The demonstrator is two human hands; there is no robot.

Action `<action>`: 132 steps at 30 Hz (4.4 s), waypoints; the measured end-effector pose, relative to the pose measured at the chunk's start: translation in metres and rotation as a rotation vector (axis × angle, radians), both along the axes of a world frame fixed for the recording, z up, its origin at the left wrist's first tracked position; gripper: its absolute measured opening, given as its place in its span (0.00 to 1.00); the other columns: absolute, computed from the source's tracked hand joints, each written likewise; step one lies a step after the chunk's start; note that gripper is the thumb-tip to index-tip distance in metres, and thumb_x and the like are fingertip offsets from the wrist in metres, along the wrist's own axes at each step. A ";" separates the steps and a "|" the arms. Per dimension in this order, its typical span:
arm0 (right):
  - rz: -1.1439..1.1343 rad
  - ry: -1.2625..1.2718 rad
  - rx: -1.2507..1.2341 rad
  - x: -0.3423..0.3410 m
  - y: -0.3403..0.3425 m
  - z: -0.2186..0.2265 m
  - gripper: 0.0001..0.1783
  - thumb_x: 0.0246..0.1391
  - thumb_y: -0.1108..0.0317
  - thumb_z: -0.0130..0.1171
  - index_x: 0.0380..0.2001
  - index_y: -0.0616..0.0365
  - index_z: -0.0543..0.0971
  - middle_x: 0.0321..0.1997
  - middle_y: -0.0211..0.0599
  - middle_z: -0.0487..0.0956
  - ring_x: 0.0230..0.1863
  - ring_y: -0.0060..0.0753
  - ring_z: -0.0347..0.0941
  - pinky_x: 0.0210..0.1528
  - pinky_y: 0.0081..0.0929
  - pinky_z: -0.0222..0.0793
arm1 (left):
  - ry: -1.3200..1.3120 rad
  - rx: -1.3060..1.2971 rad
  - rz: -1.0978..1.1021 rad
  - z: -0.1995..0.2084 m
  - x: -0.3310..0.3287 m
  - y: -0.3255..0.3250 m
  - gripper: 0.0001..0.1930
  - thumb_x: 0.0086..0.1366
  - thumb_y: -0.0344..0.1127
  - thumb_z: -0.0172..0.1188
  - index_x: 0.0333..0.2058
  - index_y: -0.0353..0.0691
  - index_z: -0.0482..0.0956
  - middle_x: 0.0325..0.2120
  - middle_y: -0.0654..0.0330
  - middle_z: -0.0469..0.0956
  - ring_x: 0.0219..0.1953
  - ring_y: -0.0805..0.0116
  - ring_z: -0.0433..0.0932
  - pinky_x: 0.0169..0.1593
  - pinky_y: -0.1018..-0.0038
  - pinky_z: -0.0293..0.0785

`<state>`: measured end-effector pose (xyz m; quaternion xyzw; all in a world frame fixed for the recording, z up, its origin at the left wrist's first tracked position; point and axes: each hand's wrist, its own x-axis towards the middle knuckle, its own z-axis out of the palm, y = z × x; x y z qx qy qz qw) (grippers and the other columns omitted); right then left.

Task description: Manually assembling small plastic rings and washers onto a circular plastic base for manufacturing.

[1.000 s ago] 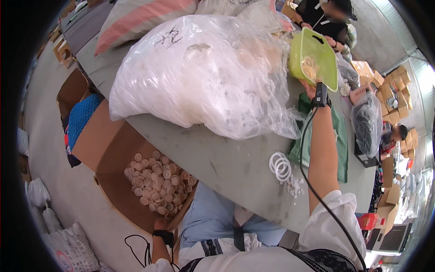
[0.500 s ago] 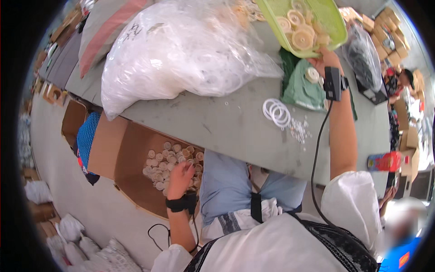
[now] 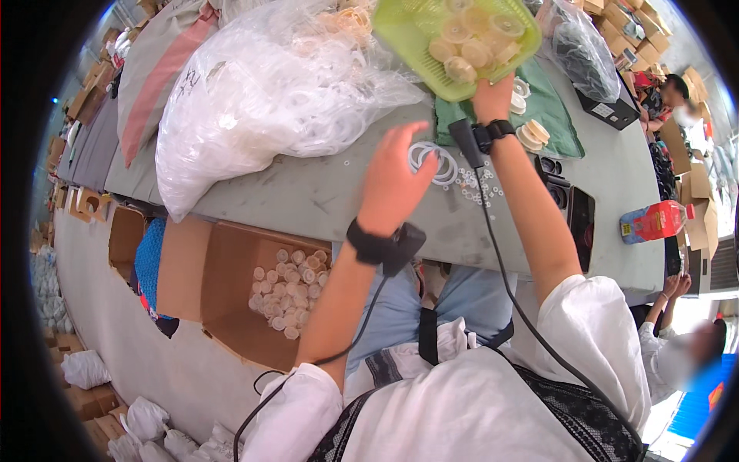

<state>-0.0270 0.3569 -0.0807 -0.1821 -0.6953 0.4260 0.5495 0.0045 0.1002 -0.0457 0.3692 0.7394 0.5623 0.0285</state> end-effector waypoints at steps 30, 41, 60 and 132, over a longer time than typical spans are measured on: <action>-0.182 -0.167 0.522 0.026 -0.013 0.049 0.44 0.47 0.88 0.45 0.69 0.57 0.49 0.66 0.56 0.62 0.59 0.54 0.67 0.58 0.40 0.64 | -0.025 0.168 0.164 -0.063 -0.093 0.081 0.45 0.54 0.38 0.65 0.65 0.32 0.49 0.55 0.39 0.64 0.58 0.44 0.62 0.62 0.58 0.58; -0.294 -0.133 0.386 0.048 -0.008 0.035 0.20 0.58 0.76 0.46 0.54 0.70 0.67 0.47 0.59 0.75 0.49 0.57 0.73 0.51 0.37 0.68 | -0.164 0.092 0.186 -0.050 -0.092 0.074 0.44 0.56 0.35 0.64 0.65 0.29 0.48 0.60 0.38 0.59 0.62 0.43 0.58 0.65 0.59 0.54; 0.689 -0.043 -0.832 -0.070 0.129 0.098 0.22 0.58 0.80 0.43 0.57 0.66 0.62 0.59 0.64 0.65 0.60 0.61 0.66 0.56 0.54 0.72 | -0.027 0.116 0.230 -0.063 -0.094 0.076 0.41 0.56 0.34 0.61 0.64 0.29 0.51 0.58 0.37 0.61 0.60 0.42 0.61 0.64 0.60 0.56; 1.118 -0.602 -0.373 0.155 -0.090 0.024 0.15 0.50 0.72 0.66 0.41 0.62 0.74 0.29 0.35 0.81 0.30 0.21 0.78 0.30 0.19 0.74 | -0.221 -0.081 0.127 -0.025 0.060 -0.040 0.10 0.58 0.27 0.62 0.39 0.32 0.78 0.30 0.61 0.80 0.28 0.78 0.74 0.36 0.80 0.71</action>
